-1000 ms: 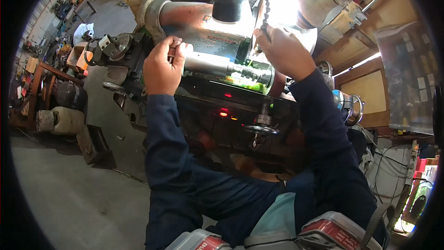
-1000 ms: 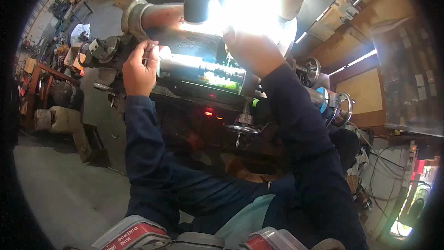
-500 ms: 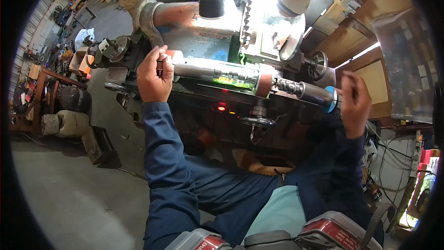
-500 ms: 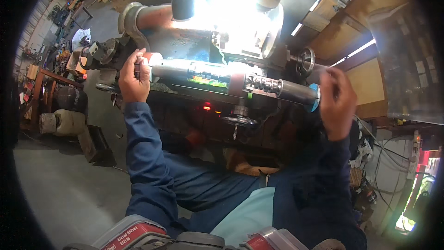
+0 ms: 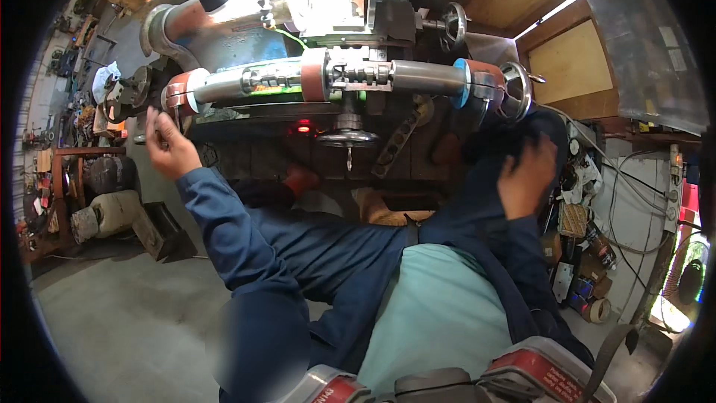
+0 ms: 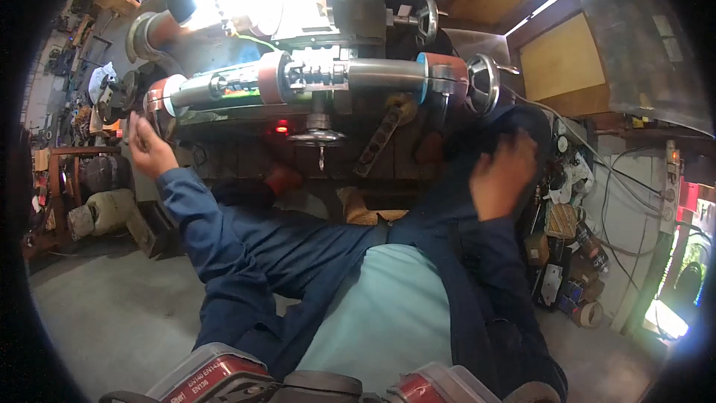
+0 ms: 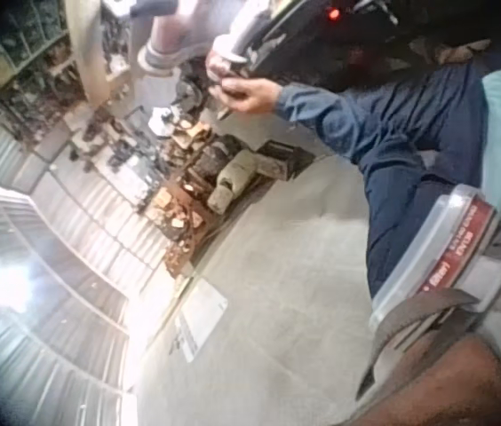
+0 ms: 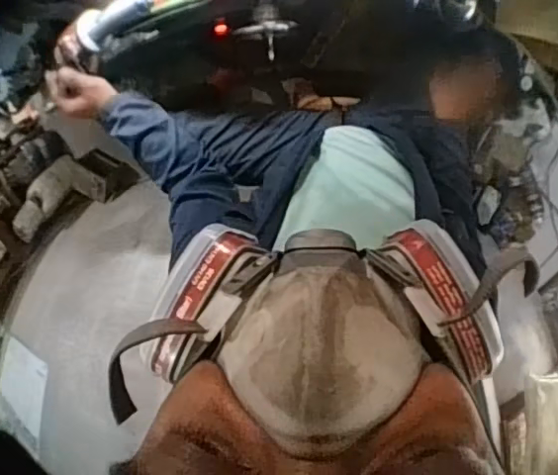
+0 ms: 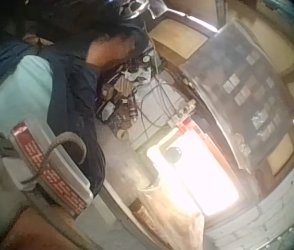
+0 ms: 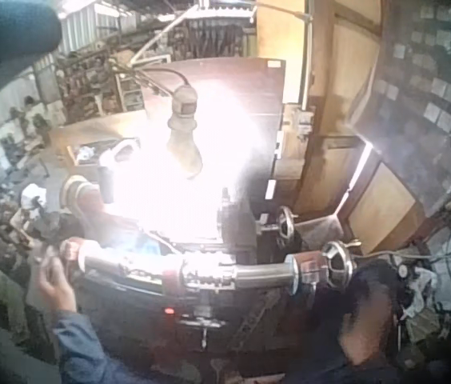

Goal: The person holds a small cylindrical engine component and measures its dimensions using digital calipers, turning the part over by hand to check different sections. The person then moves to a work station and sorts through various small metal parts in a wooden tray.

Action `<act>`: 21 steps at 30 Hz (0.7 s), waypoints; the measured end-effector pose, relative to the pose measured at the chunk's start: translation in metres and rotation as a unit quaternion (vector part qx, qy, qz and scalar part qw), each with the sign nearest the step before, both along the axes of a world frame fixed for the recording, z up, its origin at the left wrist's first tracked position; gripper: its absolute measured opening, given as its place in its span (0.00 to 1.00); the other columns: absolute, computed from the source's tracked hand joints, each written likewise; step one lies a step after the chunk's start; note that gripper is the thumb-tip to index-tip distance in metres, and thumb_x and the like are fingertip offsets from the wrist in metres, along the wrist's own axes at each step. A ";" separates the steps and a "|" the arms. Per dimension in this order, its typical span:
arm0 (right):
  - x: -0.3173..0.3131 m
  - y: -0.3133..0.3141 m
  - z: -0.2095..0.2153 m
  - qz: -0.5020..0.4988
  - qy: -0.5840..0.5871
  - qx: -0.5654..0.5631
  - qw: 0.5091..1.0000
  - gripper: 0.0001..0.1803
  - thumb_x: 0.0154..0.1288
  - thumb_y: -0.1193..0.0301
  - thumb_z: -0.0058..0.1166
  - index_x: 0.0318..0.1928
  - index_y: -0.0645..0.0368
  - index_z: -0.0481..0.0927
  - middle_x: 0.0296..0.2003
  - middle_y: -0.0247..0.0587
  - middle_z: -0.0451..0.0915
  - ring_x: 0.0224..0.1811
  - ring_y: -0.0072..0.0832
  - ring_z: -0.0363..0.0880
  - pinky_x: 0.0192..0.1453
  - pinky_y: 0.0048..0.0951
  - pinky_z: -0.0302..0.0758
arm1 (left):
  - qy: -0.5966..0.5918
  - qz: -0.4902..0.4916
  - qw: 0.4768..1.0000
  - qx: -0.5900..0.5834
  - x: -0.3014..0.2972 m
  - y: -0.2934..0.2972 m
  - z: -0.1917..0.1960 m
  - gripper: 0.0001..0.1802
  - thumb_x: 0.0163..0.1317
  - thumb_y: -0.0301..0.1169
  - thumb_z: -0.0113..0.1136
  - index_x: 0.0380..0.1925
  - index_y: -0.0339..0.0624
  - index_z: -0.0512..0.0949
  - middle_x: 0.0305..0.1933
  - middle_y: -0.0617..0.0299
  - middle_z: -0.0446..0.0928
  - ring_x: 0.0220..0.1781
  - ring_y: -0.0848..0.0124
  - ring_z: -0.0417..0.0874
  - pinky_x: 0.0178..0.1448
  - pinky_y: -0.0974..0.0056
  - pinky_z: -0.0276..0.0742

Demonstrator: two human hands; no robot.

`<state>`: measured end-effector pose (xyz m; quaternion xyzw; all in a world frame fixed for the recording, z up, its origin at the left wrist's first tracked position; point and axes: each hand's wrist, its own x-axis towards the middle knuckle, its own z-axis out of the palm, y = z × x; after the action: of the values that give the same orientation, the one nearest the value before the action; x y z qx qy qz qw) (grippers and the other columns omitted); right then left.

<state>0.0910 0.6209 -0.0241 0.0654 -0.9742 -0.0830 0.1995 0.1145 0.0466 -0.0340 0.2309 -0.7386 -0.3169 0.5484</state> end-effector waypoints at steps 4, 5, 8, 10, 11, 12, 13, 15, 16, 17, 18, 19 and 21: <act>-0.037 -0.078 -0.098 0.098 -0.437 -0.203 0.871 0.15 0.68 0.64 0.55 0.42 0.65 0.83 0.44 0.62 0.82 0.51 0.56 0.81 0.54 0.51 0.77 | 0.028 0.143 0.982 0.121 0.022 -0.010 -0.004 0.24 0.74 0.44 0.55 0.49 0.32 0.84 0.52 0.52 0.84 0.50 0.63 0.85 0.55 0.61 0.79; -0.051 -0.086 -0.153 0.167 -0.451 -0.151 0.864 0.15 0.69 0.64 0.52 0.42 0.64 0.84 0.44 0.61 0.83 0.51 0.55 0.81 0.54 0.49 0.78 | 0.058 0.168 0.970 0.165 0.026 -0.020 -0.006 0.24 0.74 0.45 0.54 0.48 0.32 0.84 0.51 0.53 0.85 0.48 0.63 0.85 0.53 0.60 0.79; -0.086 -0.107 -0.311 0.289 -0.519 -0.003 0.804 0.20 0.72 0.62 0.45 0.50 0.63 0.82 0.52 0.60 0.81 0.56 0.52 0.80 0.60 0.50 0.75 | 0.220 0.135 0.873 0.415 0.018 -0.050 -0.013 0.21 0.74 0.45 0.47 0.44 0.40 0.81 0.40 0.59 0.82 0.41 0.65 0.83 0.45 0.59 0.76; -0.099 -0.090 -0.395 0.402 -0.432 0.075 0.804 0.20 0.74 0.65 0.42 0.56 0.63 0.80 0.55 0.60 0.80 0.56 0.52 0.80 0.61 0.48 0.76 | 0.276 0.036 0.764 0.582 -0.003 -0.072 -0.042 0.11 0.66 0.39 0.48 0.34 0.50 0.78 0.35 0.67 0.80 0.36 0.68 0.79 0.45 0.59 0.74; -0.101 -0.064 -0.440 0.460 -0.296 0.112 0.829 0.19 0.74 0.69 0.41 0.58 0.62 0.79 0.53 0.60 0.81 0.54 0.53 0.81 0.60 0.45 0.78 | 0.241 0.029 0.740 0.628 -0.019 -0.059 -0.047 0.10 0.67 0.39 0.47 0.32 0.52 0.77 0.36 0.69 0.81 0.38 0.68 0.79 0.45 0.57 0.74; -0.100 -0.073 -0.463 0.471 -0.278 0.112 0.830 0.20 0.74 0.69 0.41 0.58 0.62 0.79 0.54 0.60 0.81 0.54 0.52 0.81 0.60 0.45 0.78 | 0.277 0.018 0.702 0.655 -0.016 -0.074 -0.060 0.09 0.68 0.40 0.46 0.35 0.53 0.75 0.37 0.69 0.81 0.40 0.68 0.79 0.46 0.56 0.74; -0.096 -0.085 -0.476 0.469 -0.294 0.107 0.826 0.20 0.74 0.69 0.41 0.58 0.63 0.79 0.54 0.60 0.81 0.54 0.52 0.81 0.61 0.45 0.77 | 0.253 0.030 0.703 0.664 -0.007 -0.077 -0.058 0.10 0.70 0.41 0.46 0.38 0.52 0.74 0.39 0.70 0.81 0.43 0.67 0.79 0.47 0.55 0.75; -0.090 -0.103 -0.476 0.415 -0.378 0.132 0.817 0.20 0.75 0.69 0.41 0.59 0.63 0.78 0.54 0.59 0.81 0.55 0.52 0.80 0.61 0.45 0.77 | 0.266 0.056 0.713 0.646 0.009 -0.085 -0.046 0.13 0.73 0.43 0.44 0.42 0.48 0.72 0.42 0.64 0.80 0.45 0.62 0.81 0.49 0.52 0.75; -0.088 -0.108 -0.474 0.388 -0.409 0.147 0.813 0.20 0.75 0.69 0.41 0.59 0.63 0.78 0.55 0.59 0.80 0.55 0.52 0.80 0.61 0.45 0.77 | 0.293 0.081 0.714 0.630 0.012 -0.077 -0.028 0.16 0.74 0.44 0.41 0.45 0.45 0.73 0.44 0.59 0.79 0.46 0.59 0.82 0.50 0.50 0.76; -0.089 -0.111 -0.472 0.377 -0.419 0.159 0.811 0.20 0.75 0.69 0.40 0.59 0.63 0.78 0.55 0.59 0.80 0.56 0.52 0.80 0.62 0.45 0.77 | 0.295 0.072 0.729 0.613 0.020 -0.084 -0.026 0.16 0.75 0.45 0.41 0.46 0.47 0.71 0.46 0.60 0.79 0.48 0.60 0.81 0.52 0.51 0.75; -0.091 -0.114 -0.469 0.369 -0.426 0.171 0.808 0.20 0.75 0.69 0.40 0.59 0.63 0.78 0.55 0.59 0.80 0.56 0.52 0.80 0.62 0.45 0.76 | 0.296 0.063 0.741 0.599 0.028 -0.090 -0.030 0.16 0.75 0.47 0.41 0.47 0.48 0.70 0.48 0.61 0.78 0.51 0.61 0.81 0.53 0.52 0.74; -0.094 -0.109 -0.468 0.355 -0.432 0.179 0.810 0.20 0.75 0.69 0.40 0.59 0.63 0.78 0.55 0.59 0.80 0.56 0.51 0.79 0.62 0.45 0.76 | 0.299 0.061 0.748 0.589 0.027 -0.088 -0.029 0.15 0.75 0.46 0.43 0.45 0.48 0.70 0.47 0.61 0.78 0.50 0.62 0.81 0.53 0.54 0.74; -0.097 -0.108 -0.465 0.346 -0.436 0.194 0.808 0.20 0.75 0.68 0.40 0.60 0.63 0.78 0.56 0.59 0.80 0.57 0.51 0.79 0.63 0.44 0.76 | 0.291 0.066 0.742 0.601 0.027 -0.087 -0.035 0.15 0.74 0.46 0.44 0.43 0.48 0.70 0.47 0.62 0.78 0.49 0.62 0.81 0.52 0.54 0.74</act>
<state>-0.0059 0.5129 -0.4891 0.4642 -0.8357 -0.1582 -0.2471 0.1414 -0.0407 -0.0686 0.4572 -0.1828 -0.7099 0.5035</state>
